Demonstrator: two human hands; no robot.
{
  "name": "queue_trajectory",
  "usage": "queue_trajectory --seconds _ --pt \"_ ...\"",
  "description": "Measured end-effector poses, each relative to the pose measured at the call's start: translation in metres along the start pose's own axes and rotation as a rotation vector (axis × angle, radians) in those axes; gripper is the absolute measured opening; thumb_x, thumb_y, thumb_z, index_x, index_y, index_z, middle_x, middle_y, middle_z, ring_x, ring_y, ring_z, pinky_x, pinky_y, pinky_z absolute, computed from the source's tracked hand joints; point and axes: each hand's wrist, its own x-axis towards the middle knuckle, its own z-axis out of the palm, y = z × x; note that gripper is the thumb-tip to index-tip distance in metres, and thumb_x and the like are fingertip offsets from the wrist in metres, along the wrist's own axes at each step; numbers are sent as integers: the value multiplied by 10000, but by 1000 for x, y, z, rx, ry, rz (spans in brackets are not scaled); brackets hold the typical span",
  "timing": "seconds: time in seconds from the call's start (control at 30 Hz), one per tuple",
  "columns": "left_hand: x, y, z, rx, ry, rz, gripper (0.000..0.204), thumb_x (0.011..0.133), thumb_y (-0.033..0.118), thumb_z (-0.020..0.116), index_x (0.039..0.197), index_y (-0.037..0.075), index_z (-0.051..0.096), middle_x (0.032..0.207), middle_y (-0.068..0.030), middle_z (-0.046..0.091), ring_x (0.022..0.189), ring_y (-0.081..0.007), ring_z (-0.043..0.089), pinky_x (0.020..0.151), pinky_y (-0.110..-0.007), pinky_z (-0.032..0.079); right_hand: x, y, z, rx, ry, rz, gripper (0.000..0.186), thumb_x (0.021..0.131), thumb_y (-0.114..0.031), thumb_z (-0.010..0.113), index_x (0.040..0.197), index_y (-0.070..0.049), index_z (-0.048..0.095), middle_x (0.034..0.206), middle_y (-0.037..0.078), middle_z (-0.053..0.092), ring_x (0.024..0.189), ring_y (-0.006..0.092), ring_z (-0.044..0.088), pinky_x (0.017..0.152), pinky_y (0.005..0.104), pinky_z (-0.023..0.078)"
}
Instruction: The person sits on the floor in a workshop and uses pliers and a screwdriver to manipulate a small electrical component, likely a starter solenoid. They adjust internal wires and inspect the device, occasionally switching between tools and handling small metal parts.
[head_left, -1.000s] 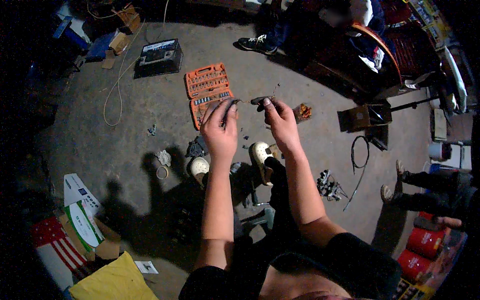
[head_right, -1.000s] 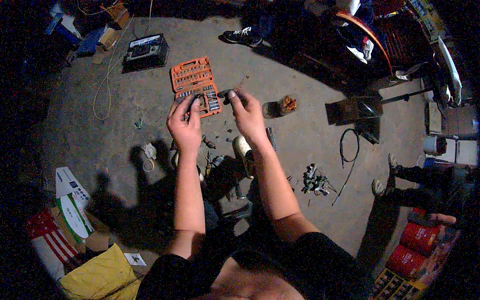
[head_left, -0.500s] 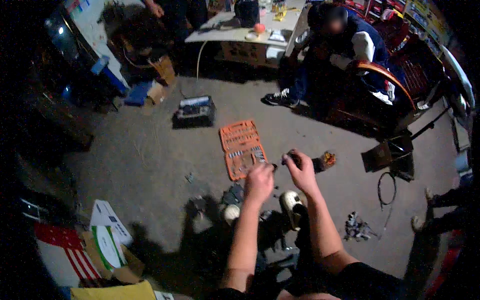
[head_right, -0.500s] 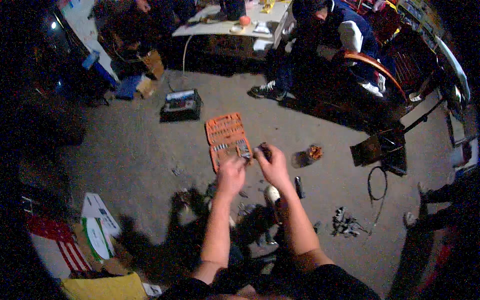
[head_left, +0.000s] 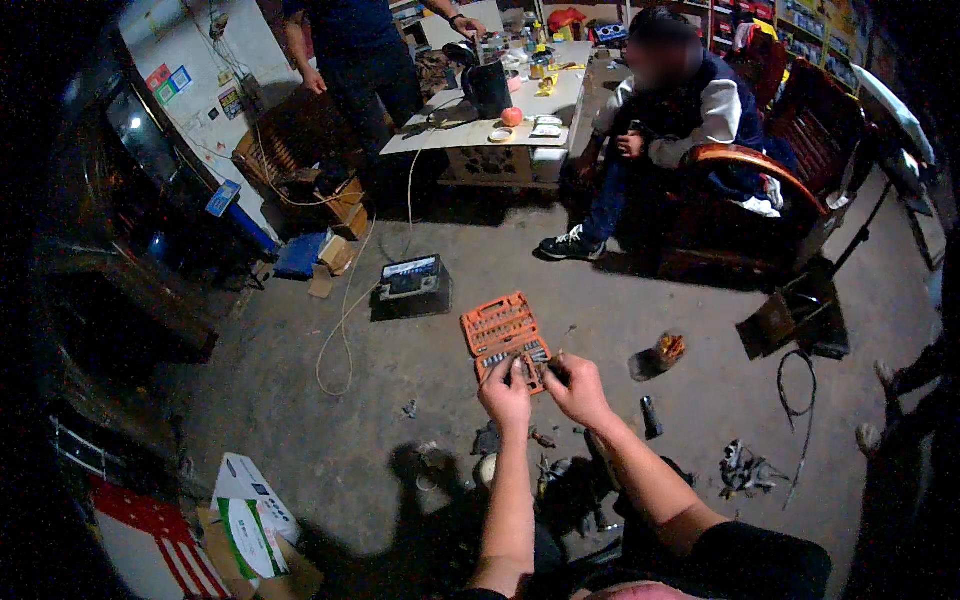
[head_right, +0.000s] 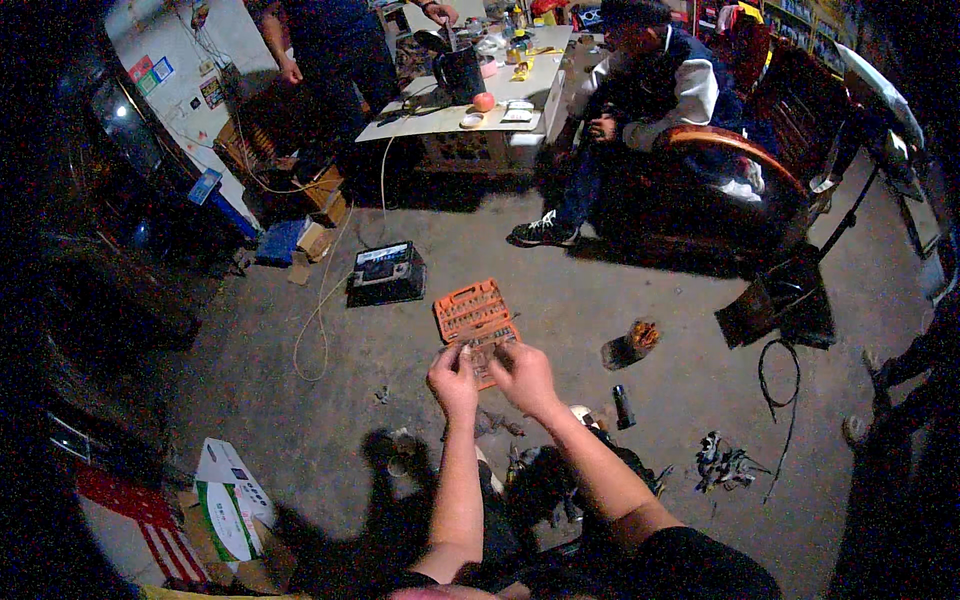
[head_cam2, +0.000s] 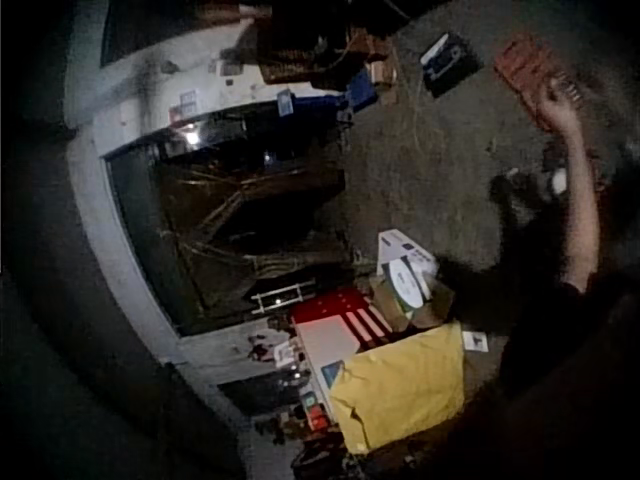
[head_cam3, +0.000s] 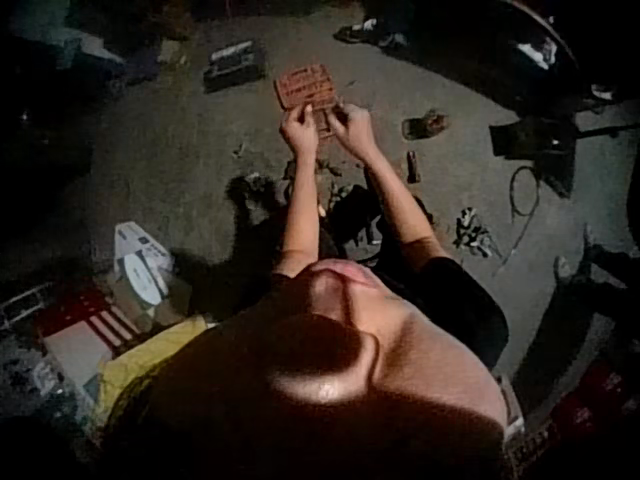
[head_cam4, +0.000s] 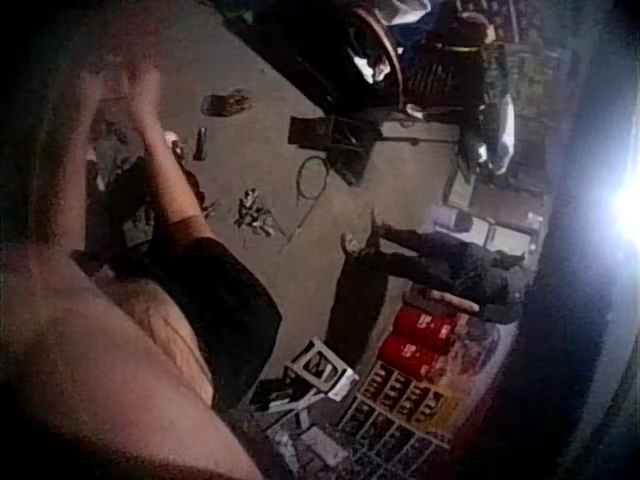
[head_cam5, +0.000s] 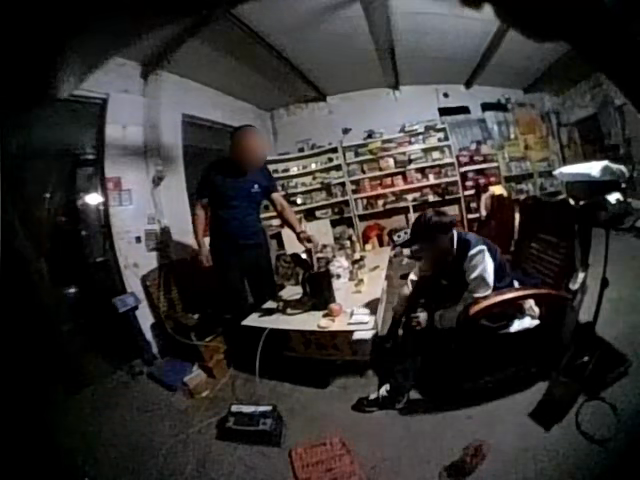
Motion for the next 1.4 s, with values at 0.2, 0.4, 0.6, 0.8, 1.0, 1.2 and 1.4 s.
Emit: queue_trajectory --seconds 0.2,0.4,0.6,0.8,1.0,1.2,1.4 --pt "-8 4 13 -296 -512 23 110 780 70 574 850 -15 586 828 -166 571 762 -311 552 698 -383 448 9 4 -13 50 63 73 225 759 -160 600 708 51 541 599 197 505 526 272 500 510 365 402" --pt "-19 17 8 -72 -319 142 162 782 73 620 918 -15 635 877 -144 638 822 -268 613 718 -333 479 29 39 -34 273 181 603 274 827 -191 521 641 10 518 565 -2 466 521 78 375 471 268 302" --pt "-3 16 0 -387 108 -205 155 812 99 626 918 -13 643 818 -127 651 724 -235 627 676 -324 480 5 11 -6 149 -57 358 283 853 -139 543 618 5 482 541 -10 438 516 72 373 475 259 309" --pt "7 15 -15 83 149 145 133 775 51 614 893 14 662 832 -118 632 764 -279 609 660 -355 481 -4 -28 -1 225 -124 185 252 856 -81 553 644 33 477 554 9 452 539 67 395 489 251 339" --pt "-1 0 -5 -21 -540 395 169 744 2 608 905 16 660 816 -100 614 763 -230 605 638 -316 479 22 -1 -31 407 163 543 288 861 -214 569 643 -40 498 570 -23 441 521 58 369 469 241 278" --pt "2 16 -11 -513 -342 -104 125 805 26 606 907 -33 646 775 -91 657 696 -141 612 655 -257 473 25 28 -36 386 23 767 288 859 -254 567 647 -73 499 565 -37 417 503 60 333 470 237 244" --pt "9 -7 -13 -361 101 -254 178 845 87 606 932 -65 635 781 -83 660 660 -118 593 627 -262 487 0 1 -3 343 -338 792 337 874 -289 548 620 -73 502 547 -48 407 501 64 334 473 248 244"
